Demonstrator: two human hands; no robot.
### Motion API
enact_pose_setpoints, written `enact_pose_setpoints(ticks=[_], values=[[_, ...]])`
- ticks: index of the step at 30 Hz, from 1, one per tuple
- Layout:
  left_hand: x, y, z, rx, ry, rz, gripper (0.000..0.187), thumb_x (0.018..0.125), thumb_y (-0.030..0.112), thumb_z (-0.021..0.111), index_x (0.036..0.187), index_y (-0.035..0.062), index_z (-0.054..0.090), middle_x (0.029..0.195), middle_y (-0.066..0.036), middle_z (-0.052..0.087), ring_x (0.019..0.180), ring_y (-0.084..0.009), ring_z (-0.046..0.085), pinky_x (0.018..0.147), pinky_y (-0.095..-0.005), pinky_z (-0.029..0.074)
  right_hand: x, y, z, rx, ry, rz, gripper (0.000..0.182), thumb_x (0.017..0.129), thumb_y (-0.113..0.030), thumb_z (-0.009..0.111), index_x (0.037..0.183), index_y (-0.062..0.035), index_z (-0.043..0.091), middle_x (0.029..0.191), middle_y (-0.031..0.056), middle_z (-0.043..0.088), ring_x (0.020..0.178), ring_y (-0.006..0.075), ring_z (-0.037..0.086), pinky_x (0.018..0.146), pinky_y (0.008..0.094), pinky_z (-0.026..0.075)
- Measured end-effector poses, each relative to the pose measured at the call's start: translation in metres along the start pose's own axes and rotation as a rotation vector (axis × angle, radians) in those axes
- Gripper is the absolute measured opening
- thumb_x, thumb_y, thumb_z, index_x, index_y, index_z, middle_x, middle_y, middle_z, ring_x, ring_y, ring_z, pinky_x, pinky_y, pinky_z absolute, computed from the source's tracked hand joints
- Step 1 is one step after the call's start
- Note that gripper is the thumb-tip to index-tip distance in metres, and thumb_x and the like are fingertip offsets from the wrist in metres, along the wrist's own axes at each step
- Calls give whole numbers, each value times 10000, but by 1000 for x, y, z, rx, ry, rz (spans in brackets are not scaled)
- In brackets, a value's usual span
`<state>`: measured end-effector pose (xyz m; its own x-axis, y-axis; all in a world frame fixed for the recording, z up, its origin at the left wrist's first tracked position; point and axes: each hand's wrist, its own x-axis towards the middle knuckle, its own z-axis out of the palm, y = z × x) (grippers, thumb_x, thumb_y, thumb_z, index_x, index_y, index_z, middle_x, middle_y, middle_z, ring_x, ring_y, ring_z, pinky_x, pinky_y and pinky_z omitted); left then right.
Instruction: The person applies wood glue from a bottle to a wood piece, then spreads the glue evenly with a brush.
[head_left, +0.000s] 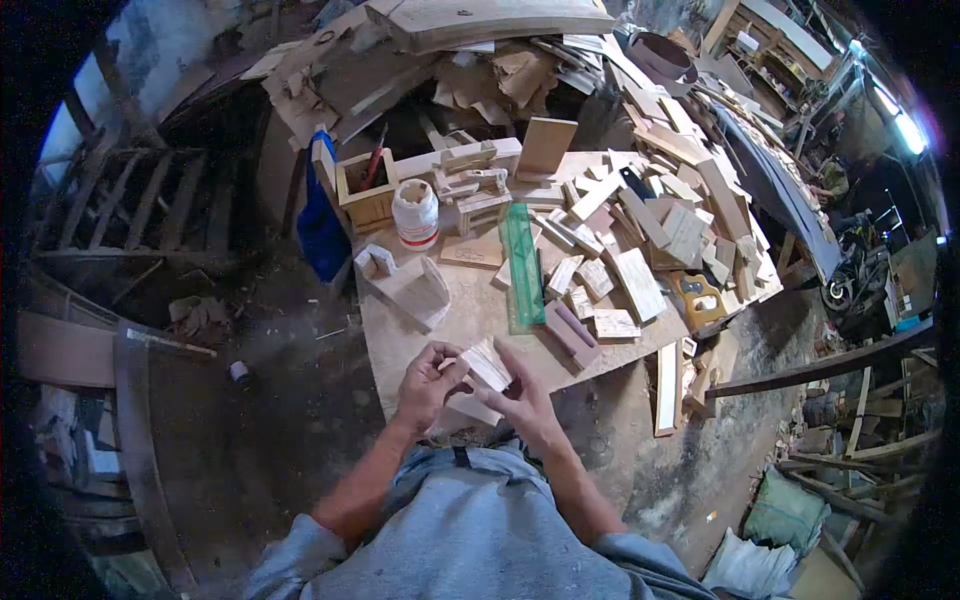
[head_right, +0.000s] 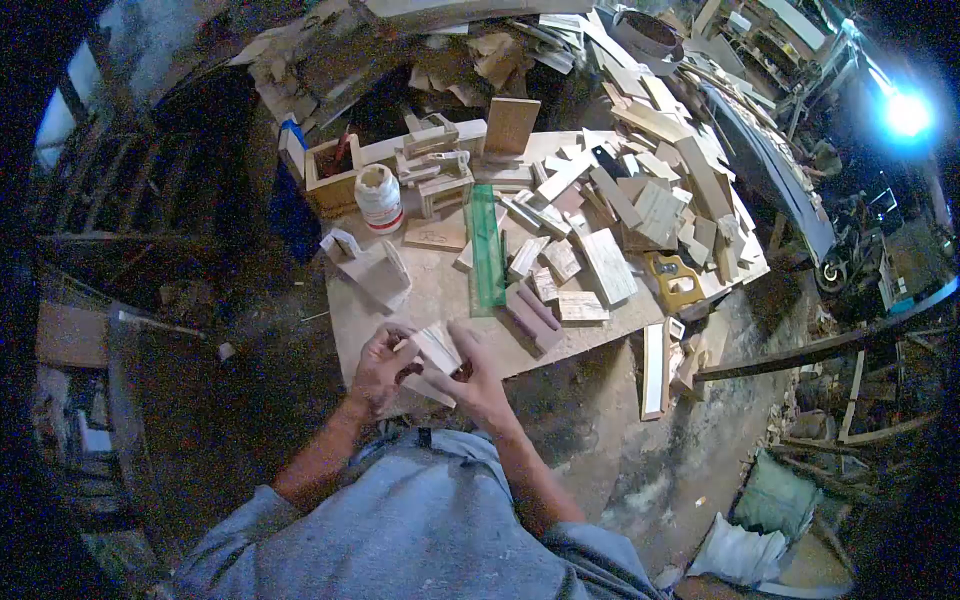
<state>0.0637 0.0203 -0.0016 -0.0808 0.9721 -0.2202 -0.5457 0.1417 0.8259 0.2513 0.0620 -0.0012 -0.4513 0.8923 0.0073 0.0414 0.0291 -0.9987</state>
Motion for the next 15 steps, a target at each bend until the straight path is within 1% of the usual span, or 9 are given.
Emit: enact_pose_setpoints(ticks=[1, 4, 7, 8, 11, 12, 14, 15], values=[[-1, -2, 0, 34, 21, -6, 234, 987, 74, 678, 1195, 32, 579, 1065, -43, 653, 936, -114, 655, 750, -324, 588, 1, 1, 2, -142, 27, -57, 801, 825, -156, 820, 1504, 10, 429, 1414, 179, 540, 1218, 251, 593, 1096, 358, 421], [3, -16, -13, 285, 146, 28, 177, 956, 33, 683, 1118, 25, 615, 1004, -62, 665, 873, -146, 665, 675, -341, 572, 20, -11, 11, -267, 182, -59, 752, 788, -123, 823, 1428, 6, 450, 1364, 196, 537, 1174, 255, 604, 1051, 375, 464], [8, 7, -15, 999, 324, 407, 160, 884, -6, 697, 1036, 11, 650, 988, -105, 675, 869, -239, 679, 700, -373, 560, 56, 10, 11, -227, 193, -7, 676, 787, -123, 811, 1352, -15, 456, 1303, 199, 549, 1133, 263, 619, 969, 393, 517], [16, 11, -23, 1110, 343, 554, 196, 814, 22, 734, 992, -8, 658, 1003, -137, 673, 949, -331, 657, 826, -426, 534, 66, 18, 11, -309, 204, -1, 635, 788, -134, 817, 1321, -27, 488, 1260, 204, 599, 1088, 263, 643, 892, 393, 545], [33, 18, -44, 1267, 224, 714, 255, 786, 83, 774, 1005, 2, 671, 1037, -141, 675, 1039, -363, 619, 954, -464, 480, 80, -22, 15, -477, 42, 200, 663, 793, -167, 826, 1353, -28, 501, 1188, 204, 656, 1052, 266, 662, 908, 381, 539], [37, 20, -46, 1248, 255, 625, 325, 776, 101, 781, 1071, 3, 687, 1104, -158, 677, 1114, -373, 597, 1027, -479, 443, 82, -19, 16, -465, 17, 181, 681, 790, -181, 832, 1364, -17, 504, 1162, 205, 669, 1041, 269, 667, 908, 382, 539], [39, 26, -50, 1368, 77, 654, 394, 755, 78, 779, 1133, 13, 687, 1174, -165, 673, 1133, -372, 608, 1043, -447, 462, 89, -6, 13, -441, -29, 143, 718, 786, -209, 842, 1385, 5, 508, 1110, 207, 696, 1019, 276, 678, 907, 383, 541], [39, 29, -51, 1425, -16, 666, 431, 745, 67, 778, 1164, 18, 687, 1210, -169, 671, 1143, -371, 614, 1052, -431, 471, 92, -4, 12, -335, -45, 163, 758, 765, -243, 863, 1377, 25, 504, 1141, 223, 683, 1045, 289, 675, 918, 391, 538]])
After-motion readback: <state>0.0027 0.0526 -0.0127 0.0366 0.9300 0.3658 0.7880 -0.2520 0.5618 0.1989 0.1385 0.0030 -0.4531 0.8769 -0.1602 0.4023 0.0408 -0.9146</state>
